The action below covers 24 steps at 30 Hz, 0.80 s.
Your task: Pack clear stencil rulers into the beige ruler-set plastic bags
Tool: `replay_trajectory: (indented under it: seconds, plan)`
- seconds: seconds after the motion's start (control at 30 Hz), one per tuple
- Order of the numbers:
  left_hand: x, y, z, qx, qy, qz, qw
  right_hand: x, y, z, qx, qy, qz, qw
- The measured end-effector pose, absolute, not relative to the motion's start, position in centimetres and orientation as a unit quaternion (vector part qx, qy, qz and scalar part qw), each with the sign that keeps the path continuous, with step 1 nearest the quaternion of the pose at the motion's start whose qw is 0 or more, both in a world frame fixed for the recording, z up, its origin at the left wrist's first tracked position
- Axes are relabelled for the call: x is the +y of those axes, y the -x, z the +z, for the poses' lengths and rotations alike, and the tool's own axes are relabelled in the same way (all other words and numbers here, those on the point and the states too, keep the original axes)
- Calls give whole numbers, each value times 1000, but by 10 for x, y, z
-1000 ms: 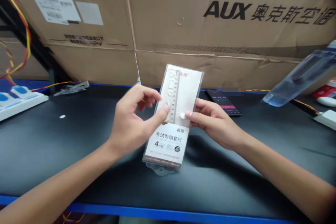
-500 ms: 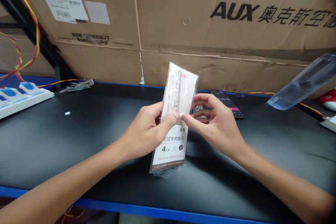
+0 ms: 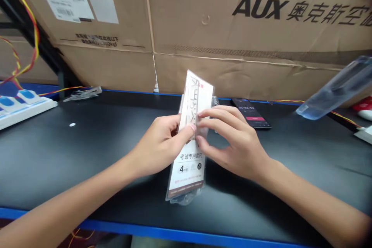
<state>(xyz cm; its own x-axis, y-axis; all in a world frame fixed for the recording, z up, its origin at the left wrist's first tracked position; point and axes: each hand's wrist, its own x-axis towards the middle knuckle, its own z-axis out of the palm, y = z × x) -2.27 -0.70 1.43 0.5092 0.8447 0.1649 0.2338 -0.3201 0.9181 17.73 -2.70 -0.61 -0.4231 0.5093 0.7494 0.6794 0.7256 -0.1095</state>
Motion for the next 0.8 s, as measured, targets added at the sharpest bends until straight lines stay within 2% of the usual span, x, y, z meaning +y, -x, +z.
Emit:
replay_trajectory:
  seconds: [0.1, 0.27, 0.4, 0.6, 0.8]
  plan:
    - [-8, 19, 14, 380, -745, 308, 453, -26, -177, -5, -841, 386, -73, 372]
    - [-12, 13, 13, 397, -774, 263, 419, -31, -176, 0, -853, 446, -30, 269]
    - [-12, 14, 12, 393, -777, 260, 417, -36, -174, 3, -846, 480, 4, 233]
    - [-9, 17, 11, 378, -728, 250, 515, -36, -173, 0, -841, 452, 56, 293]
    - [-5, 17, 8, 349, -674, 262, 596, -34, -177, -8, -835, 398, 32, 378]
